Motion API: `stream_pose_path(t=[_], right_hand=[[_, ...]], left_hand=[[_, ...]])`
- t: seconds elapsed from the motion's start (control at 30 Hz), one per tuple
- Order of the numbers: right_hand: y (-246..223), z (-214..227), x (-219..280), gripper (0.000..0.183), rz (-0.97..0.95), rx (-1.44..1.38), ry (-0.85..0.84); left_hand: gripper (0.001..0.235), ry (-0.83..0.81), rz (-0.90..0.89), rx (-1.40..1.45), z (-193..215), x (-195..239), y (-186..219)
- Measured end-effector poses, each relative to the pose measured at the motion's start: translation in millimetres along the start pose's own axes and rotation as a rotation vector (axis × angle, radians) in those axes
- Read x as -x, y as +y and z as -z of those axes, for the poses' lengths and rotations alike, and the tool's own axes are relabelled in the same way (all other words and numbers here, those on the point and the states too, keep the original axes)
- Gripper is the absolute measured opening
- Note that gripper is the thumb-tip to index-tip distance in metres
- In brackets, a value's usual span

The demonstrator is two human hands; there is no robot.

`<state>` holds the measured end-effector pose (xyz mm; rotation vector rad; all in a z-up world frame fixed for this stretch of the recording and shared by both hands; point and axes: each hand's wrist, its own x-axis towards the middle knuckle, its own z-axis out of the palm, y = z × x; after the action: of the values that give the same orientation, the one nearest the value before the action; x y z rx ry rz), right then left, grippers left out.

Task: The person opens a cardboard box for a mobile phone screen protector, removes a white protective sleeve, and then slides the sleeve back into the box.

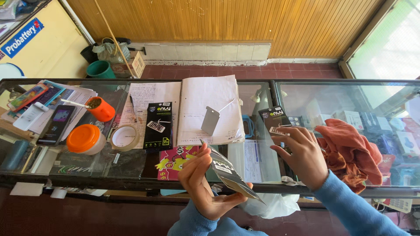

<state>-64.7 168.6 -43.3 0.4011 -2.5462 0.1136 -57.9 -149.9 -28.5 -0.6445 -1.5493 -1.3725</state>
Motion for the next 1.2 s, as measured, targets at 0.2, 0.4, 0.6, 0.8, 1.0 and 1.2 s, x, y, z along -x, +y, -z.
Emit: stream_pose_path(t=[0.2,0.4,0.6,0.8,1.0,1.2], right_hand=[[-109,139,-11,0.018,-0.307,-0.503,0.349],[-164,153,9,0.020,-0.320,-0.500,0.385],[-200,143,0,0.017,-0.342,-0.540,0.356],[-205,129,-7,0.016,-0.295,-0.455,0.427],[-160,111,-11,0.024,-0.435,-0.542,0.503],[-151,60,-56,0.012,-0.678,-0.760,0.313]], left_hand=[[0.098,-0.103,-0.084,0.015,-3,10,-21],[0.091,-0.179,-0.248,-0.243,-4,13,-31],[0.093,-0.045,-0.238,-0.194,-3,23,-38],[0.085,-0.071,-0.303,-0.254,-2,33,-49],[0.107,-0.030,-0.189,-0.317,24,24,-61],[0.117,0.015,-0.032,-0.270,40,15,-49]])
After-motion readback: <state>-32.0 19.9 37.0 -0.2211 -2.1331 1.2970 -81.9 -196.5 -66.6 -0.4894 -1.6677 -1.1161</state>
